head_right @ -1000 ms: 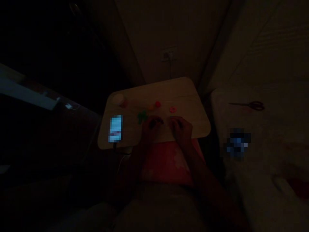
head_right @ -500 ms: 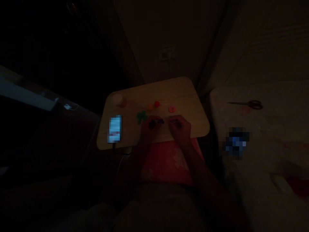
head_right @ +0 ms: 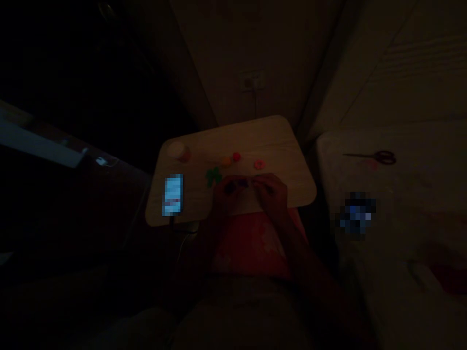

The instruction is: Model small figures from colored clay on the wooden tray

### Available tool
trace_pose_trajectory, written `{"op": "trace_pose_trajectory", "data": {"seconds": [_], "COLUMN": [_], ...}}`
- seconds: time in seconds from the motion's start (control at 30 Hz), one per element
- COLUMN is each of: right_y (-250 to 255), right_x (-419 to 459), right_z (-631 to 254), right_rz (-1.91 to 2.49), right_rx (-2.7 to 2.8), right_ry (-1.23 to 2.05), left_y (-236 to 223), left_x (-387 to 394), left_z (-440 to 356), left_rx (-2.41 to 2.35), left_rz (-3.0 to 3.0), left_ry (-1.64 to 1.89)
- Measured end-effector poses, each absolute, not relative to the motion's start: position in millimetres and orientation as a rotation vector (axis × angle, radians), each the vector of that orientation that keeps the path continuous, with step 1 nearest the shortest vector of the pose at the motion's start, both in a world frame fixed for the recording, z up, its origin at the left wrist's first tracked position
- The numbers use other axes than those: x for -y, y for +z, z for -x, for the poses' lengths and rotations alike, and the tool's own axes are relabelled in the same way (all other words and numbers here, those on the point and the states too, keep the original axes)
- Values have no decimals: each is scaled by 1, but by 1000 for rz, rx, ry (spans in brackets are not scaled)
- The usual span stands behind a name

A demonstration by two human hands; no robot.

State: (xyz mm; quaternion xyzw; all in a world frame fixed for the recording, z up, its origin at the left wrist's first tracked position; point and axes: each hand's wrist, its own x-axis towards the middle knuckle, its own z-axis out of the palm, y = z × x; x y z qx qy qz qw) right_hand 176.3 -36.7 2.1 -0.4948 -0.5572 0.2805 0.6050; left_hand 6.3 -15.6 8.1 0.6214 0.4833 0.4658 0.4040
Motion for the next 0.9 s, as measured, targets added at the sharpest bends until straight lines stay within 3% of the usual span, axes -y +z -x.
{"op": "trace_pose_trajectory", "data": {"seconds": [0.2, 0.9], "right_y": [-5, -1], "right_x": [38, 37], "right_z": [-174, -177], "right_rz": [1218, 1156], "right_rx": [1171, 1264], "right_ry": [784, 729], "left_y": [5, 1], "left_x": [15, 15], "left_z": [-8, -8], "left_rx": [-1156, -1179], "left_rz": [-1569, -1677], "left_ry": [1193, 1209]}}
